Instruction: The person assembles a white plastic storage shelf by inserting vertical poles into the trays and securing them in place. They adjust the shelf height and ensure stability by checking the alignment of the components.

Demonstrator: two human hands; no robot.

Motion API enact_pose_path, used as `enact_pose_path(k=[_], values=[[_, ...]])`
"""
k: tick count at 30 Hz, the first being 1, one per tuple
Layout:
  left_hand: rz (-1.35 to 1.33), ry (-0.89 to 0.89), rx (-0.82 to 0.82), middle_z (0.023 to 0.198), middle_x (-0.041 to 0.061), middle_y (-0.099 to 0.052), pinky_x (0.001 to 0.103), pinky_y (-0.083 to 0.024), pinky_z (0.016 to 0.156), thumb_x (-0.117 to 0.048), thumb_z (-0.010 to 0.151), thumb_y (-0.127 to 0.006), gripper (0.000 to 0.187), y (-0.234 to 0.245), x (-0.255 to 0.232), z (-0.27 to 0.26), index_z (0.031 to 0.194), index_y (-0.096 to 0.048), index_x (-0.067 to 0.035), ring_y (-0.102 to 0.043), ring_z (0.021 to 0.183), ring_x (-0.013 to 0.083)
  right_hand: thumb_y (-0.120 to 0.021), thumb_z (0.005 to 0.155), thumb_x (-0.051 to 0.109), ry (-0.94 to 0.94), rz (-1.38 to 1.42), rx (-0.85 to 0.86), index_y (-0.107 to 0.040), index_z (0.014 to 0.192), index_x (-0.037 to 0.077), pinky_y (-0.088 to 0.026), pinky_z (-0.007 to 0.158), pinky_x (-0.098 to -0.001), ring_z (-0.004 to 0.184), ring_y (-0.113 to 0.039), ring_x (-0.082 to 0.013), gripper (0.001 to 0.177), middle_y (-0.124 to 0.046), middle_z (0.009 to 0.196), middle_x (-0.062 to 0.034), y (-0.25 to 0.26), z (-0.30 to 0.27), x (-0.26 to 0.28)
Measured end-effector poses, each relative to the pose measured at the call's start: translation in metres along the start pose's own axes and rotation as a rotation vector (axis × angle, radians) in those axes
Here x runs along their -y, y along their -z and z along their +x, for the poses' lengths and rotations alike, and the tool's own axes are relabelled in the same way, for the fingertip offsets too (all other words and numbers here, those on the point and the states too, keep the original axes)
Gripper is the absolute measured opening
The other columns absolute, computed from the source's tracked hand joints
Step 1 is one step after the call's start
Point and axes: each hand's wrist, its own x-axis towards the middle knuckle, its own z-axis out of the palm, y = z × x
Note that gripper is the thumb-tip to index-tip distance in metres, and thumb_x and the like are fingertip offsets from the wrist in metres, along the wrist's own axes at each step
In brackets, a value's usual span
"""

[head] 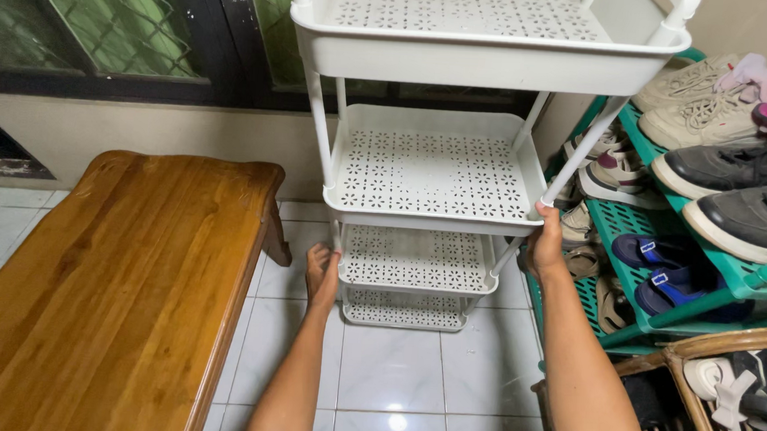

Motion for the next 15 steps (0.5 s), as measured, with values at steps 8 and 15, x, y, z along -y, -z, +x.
enact_pose_path(k=[8, 15], values=[[0.280, 0.146, 0.137, 0.113, 0.019, -0.074, 0.043, -0.052, 0.091, -0.049, 0.093, -0.063, 0.051, -0.013, 0.054, 0.005, 0.121, -0.066, -0.006, -0.070, 0.106, 0.0332, -0.058, 0.086, 0.051, 0.018, -0.003, 0.011, -0.053, 0.133, 0.006, -0.039, 0.102, -0.0390, 0.118, -0.055, -0.0246, 0.066, -0.061, 0.126, -0.0104, 0.001, 0.000, 0.001], [0.587, -0.016, 0.163, 0.093, 0.023, -0.073, 0.049, -0.054, 0.083, -0.052, 0.094, -0.060, 0.049, -0.009, 0.058, 0.031, 0.099, -0.069, -0.004, -0.070, 0.093, 0.0428, -0.058, 0.086, 0.049, 0.028, 0.020, 0.002, -0.051, 0.133, 0.006, -0.038, 0.106, -0.0394, 0.120, -0.054, -0.0242, 0.064, -0.060, 0.127, -0.0100, 0.001, 0.000, 0.000]])
